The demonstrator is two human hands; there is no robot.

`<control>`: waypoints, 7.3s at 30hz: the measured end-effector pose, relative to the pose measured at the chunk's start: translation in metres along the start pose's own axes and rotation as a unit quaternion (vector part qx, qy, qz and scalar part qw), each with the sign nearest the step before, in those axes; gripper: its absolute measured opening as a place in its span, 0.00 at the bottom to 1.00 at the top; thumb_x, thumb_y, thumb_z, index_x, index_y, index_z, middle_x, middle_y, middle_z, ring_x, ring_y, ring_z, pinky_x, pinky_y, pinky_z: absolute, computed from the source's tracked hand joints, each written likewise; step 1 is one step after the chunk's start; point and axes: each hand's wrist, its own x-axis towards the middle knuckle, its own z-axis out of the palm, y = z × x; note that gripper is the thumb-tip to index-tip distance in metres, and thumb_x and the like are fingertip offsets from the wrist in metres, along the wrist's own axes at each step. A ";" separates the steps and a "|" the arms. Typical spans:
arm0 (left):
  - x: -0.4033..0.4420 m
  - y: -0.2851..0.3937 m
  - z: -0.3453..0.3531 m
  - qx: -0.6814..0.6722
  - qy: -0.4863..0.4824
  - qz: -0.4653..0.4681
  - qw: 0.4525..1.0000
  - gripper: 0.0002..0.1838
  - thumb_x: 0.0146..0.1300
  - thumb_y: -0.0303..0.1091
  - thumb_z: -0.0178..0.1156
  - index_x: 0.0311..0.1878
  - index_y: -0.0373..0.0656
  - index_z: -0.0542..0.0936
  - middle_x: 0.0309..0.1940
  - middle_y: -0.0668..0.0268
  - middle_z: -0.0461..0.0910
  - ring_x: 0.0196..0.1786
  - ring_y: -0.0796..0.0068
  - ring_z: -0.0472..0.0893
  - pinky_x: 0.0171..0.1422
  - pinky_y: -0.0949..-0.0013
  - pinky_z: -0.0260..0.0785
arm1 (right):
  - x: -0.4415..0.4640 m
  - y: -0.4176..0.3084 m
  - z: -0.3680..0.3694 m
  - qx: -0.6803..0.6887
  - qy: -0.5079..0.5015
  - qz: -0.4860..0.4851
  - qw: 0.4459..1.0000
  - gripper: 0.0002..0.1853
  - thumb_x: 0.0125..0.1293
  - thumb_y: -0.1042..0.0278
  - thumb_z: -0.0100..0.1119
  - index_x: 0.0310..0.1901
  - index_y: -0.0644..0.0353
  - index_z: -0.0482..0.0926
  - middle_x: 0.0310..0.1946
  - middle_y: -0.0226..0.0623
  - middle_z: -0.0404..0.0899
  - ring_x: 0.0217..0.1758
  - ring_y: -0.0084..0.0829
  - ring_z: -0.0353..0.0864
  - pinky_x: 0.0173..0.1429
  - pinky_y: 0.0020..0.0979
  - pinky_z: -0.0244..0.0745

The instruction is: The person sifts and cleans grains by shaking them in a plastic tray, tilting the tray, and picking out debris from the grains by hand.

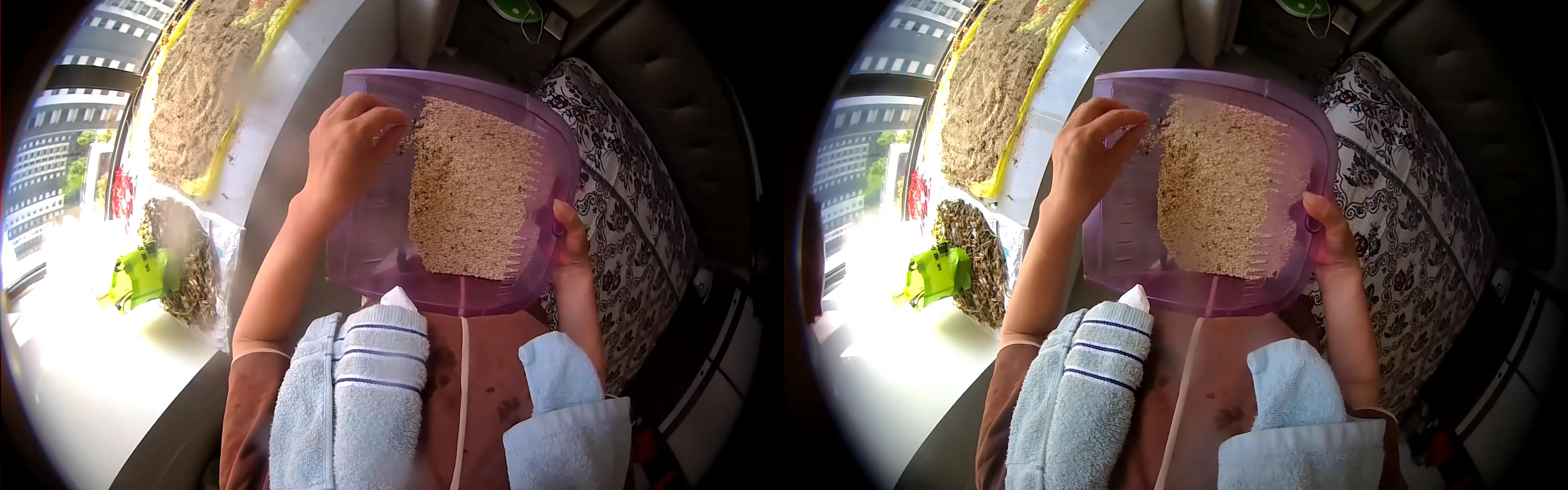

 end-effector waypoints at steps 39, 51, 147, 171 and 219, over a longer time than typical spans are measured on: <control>-0.096 0.028 0.060 -0.719 -0.011 -0.363 0.592 0.46 0.61 0.62 0.56 0.73 0.41 0.54 0.67 0.57 0.62 0.68 0.60 0.65 0.71 0.56 0.57 | 0.051 0.024 -0.015 0.035 0.071 -0.087 0.993 0.39 0.57 0.50 0.66 0.65 0.61 0.62 0.58 0.40 0.72 0.60 0.38 0.72 0.66 0.41 0.67; -0.061 0.019 0.027 -0.710 0.087 -0.387 0.582 0.29 0.59 0.47 0.52 0.58 0.37 0.68 0.54 0.54 0.73 0.58 0.59 0.72 0.66 0.57 0.62 | 0.068 -0.019 -0.041 0.009 -0.057 -0.060 0.997 0.43 0.68 0.37 0.47 0.74 0.57 0.48 0.72 0.39 0.54 0.73 0.35 0.56 0.75 0.38 0.51; -0.030 0.001 0.022 -0.527 0.067 -0.288 0.797 0.33 0.74 0.53 0.39 0.76 0.50 0.48 0.60 0.54 0.69 0.56 0.68 0.74 0.60 0.66 0.65 | 0.037 0.048 -0.028 -0.072 0.023 -0.209 0.975 0.36 0.72 0.51 0.42 0.74 0.58 0.44 0.75 0.38 0.45 0.77 0.34 0.44 0.77 0.36 0.41; -0.058 -0.032 0.063 -0.543 0.110 -0.497 0.668 0.32 0.70 0.55 0.46 0.74 0.58 0.56 0.56 0.59 0.72 0.49 0.68 0.76 0.56 0.65 0.68 | 0.076 0.060 -0.037 -0.201 0.146 0.014 0.968 0.35 0.62 0.61 0.56 0.70 0.60 0.58 0.61 0.37 0.68 0.63 0.30 0.67 0.69 0.30 0.59; 0.029 -0.284 -0.068 -0.420 0.613 -0.369 0.559 0.27 0.75 0.41 0.39 0.73 0.41 0.53 0.66 0.60 0.64 0.66 0.67 0.66 0.70 0.63 0.58 | 0.548 0.110 0.285 -0.264 -0.303 0.378 0.834 0.37 0.56 0.70 0.55 0.71 0.53 0.59 0.54 0.36 0.72 0.54 0.31 0.75 0.54 0.32 0.73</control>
